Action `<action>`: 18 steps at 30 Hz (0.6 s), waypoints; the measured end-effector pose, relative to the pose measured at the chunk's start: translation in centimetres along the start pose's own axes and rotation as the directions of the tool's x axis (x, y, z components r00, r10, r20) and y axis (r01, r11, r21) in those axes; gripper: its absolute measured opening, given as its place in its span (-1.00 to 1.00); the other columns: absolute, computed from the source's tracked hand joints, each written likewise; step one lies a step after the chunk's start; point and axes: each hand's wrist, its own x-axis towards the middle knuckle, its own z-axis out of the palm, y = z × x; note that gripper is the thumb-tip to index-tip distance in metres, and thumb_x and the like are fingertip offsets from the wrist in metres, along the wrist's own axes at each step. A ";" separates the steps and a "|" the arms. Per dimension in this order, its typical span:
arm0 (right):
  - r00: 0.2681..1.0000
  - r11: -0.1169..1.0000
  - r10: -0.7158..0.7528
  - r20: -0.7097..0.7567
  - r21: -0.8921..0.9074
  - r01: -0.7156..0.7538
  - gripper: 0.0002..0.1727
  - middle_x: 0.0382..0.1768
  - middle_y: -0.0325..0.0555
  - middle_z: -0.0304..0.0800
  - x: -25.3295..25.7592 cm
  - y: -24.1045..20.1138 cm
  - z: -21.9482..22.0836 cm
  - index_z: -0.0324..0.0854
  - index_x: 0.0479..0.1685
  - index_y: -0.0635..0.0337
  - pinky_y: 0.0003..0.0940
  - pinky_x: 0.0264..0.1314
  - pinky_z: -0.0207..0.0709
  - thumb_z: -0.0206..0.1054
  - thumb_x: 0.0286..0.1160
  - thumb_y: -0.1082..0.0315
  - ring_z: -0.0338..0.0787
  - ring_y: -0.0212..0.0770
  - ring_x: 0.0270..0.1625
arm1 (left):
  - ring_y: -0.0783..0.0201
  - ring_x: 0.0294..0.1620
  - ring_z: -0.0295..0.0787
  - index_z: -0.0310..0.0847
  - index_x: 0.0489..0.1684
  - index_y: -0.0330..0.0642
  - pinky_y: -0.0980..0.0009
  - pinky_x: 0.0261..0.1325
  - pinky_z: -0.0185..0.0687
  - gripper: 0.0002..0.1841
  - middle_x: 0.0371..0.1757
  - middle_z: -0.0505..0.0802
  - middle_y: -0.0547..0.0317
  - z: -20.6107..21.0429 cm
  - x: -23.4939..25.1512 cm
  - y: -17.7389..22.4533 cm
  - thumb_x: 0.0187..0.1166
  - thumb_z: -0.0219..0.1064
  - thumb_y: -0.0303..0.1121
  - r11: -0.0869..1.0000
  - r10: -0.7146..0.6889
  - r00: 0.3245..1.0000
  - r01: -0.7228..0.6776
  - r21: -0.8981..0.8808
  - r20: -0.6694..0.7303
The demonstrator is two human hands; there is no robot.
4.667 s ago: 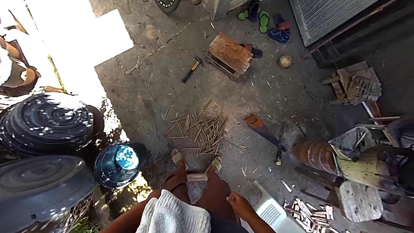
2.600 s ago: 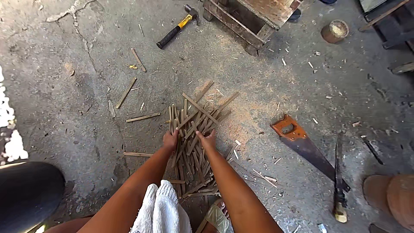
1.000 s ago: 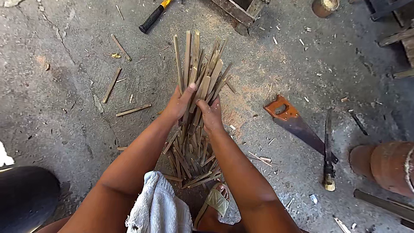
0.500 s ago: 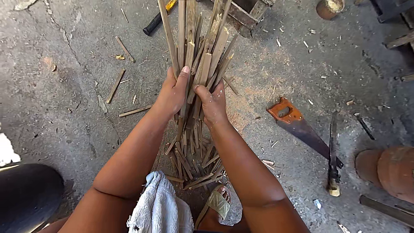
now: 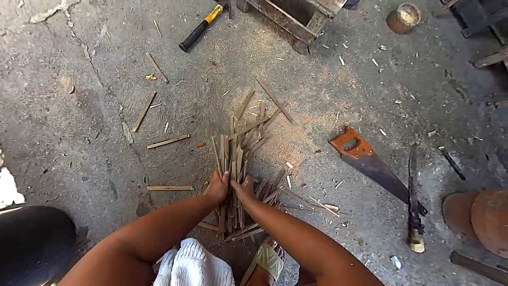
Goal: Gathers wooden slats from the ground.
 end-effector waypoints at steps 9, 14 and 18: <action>0.978 0.857 -0.208 0.027 -0.477 0.195 0.15 0.73 0.34 0.29 2.4 2.0 -4.2 0.08 0.86 0.31 0.13 0.82 0.15 0.43 0.42 -0.30 0.29 0.28 0.78 | -0.31 0.83 0.10 -0.12 0.94 -0.14 -0.15 0.77 0.12 -0.15 0.87 0.12 -0.32 0.4 0.2 -2.8 0.78 0.14 0.13 0.930 -0.160 0.969 0.212 0.301 -0.189; 0.997 0.896 0.017 -0.069 -0.441 -0.045 -0.06 0.65 0.28 0.44 3.9 0.7 -4.2 0.22 0.80 0.25 0.07 0.78 0.23 0.24 0.64 -0.30 0.41 0.19 0.72 | -0.28 0.79 0.24 -0.03 0.90 -0.23 -0.10 0.74 0.24 -0.12 0.79 0.27 -0.43 -0.1 1.4 -4.3 0.76 0.08 0.24 0.952 -0.278 0.938 0.297 0.069 -0.207; 0.996 0.868 0.050 -0.073 -0.490 -0.079 0.03 0.62 0.24 0.49 3.7 1.0 -2.8 0.35 0.70 0.26 0.10 0.76 0.24 0.30 0.48 -0.43 0.43 0.17 0.70 | -0.23 0.72 0.36 0.05 0.83 -0.29 -0.12 0.69 0.32 -0.06 0.70 0.41 -0.42 0.8 2.1 -5.0 0.67 0.24 0.25 0.962 -0.272 0.938 0.257 -0.093 -0.214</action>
